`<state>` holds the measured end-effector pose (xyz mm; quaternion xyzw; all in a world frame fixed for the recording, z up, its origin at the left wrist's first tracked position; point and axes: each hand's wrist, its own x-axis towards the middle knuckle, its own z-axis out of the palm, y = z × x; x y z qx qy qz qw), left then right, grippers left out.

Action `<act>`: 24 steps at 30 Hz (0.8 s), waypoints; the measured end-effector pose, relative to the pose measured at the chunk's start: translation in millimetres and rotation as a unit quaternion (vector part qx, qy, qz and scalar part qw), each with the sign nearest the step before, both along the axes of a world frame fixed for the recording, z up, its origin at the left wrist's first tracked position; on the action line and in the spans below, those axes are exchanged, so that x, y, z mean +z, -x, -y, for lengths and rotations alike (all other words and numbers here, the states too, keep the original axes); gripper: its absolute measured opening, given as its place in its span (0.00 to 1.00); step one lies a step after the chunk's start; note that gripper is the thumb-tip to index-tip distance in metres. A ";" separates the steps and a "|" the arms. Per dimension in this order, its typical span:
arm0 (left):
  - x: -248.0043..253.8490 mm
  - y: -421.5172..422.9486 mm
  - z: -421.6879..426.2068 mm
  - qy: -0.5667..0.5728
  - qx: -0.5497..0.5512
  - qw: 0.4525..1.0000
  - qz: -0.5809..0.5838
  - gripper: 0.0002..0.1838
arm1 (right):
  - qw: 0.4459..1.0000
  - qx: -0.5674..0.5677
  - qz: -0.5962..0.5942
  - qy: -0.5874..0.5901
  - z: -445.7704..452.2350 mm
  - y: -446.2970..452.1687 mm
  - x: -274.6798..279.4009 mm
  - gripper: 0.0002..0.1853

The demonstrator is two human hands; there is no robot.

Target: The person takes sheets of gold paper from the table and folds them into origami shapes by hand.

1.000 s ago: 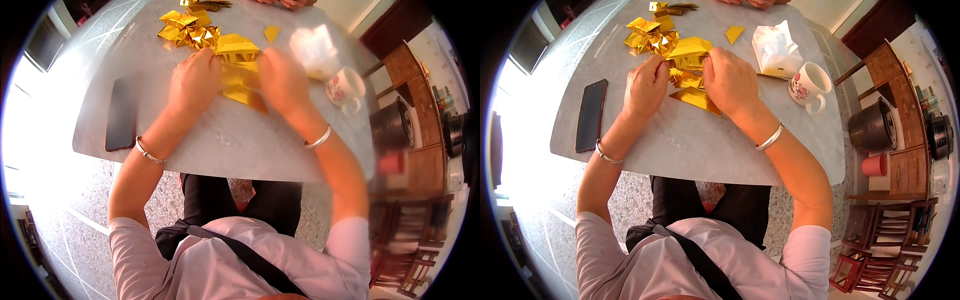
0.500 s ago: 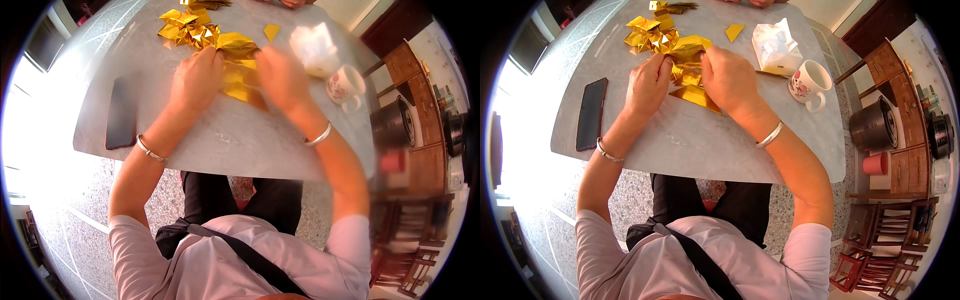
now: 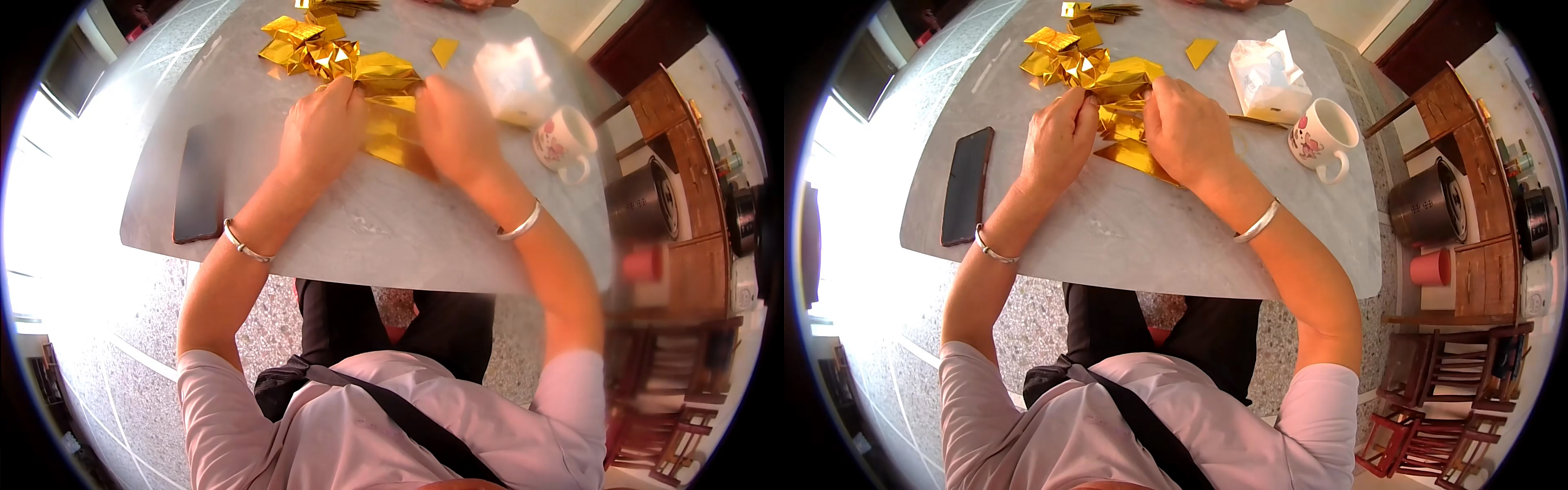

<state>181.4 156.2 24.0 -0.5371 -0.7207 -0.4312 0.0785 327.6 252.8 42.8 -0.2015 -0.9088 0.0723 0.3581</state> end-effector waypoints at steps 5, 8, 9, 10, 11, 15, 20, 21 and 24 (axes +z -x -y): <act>-4.0 2.2 -1.5 -0.009 0.000 1.000 0.010 0.11 | 1.000 0.006 -0.003 -0.002 1.5 0.9 1.7 0.10; 5.2 -0.2 1.6 0.028 0.001 0.997 0.075 0.13 | 0.999 -0.013 -0.024 0.016 -3.8 1.5 1.2 0.12; 9.6 -0.5 2.3 0.045 0.001 0.994 0.104 0.15 | 0.999 -0.021 -0.041 0.028 -7.9 2.5 1.8 0.13; 10.7 1.1 2.3 0.029 0.009 0.994 0.106 0.14 | 0.997 -0.028 -0.057 0.040 -13.1 4.6 3.2 0.13; 9.5 3.0 1.9 0.014 0.018 0.994 0.109 0.12 | 0.995 -0.034 -0.074 0.052 -18.2 8.0 4.3 0.14; 2.5 11.5 -1.2 -0.020 0.029 0.992 0.121 0.11 | 0.988 -0.038 -0.131 0.067 -44.3 30.2 5.8 0.17; -4.6 16.4 -3.4 -0.012 0.040 0.994 0.103 0.10 | 0.979 -0.067 -0.135 0.139 -86.0 64.4 2.0 0.19; -4.9 17.5 -3.4 -0.007 0.043 0.994 0.100 0.10 | 0.981 -0.063 -0.105 0.151 -85.1 64.1 2.5 0.19; -0.2 14.3 1.7 0.023 0.015 0.991 0.128 0.14 | 0.985 -0.041 -0.022 0.168 -73.3 52.2 -3.1 0.19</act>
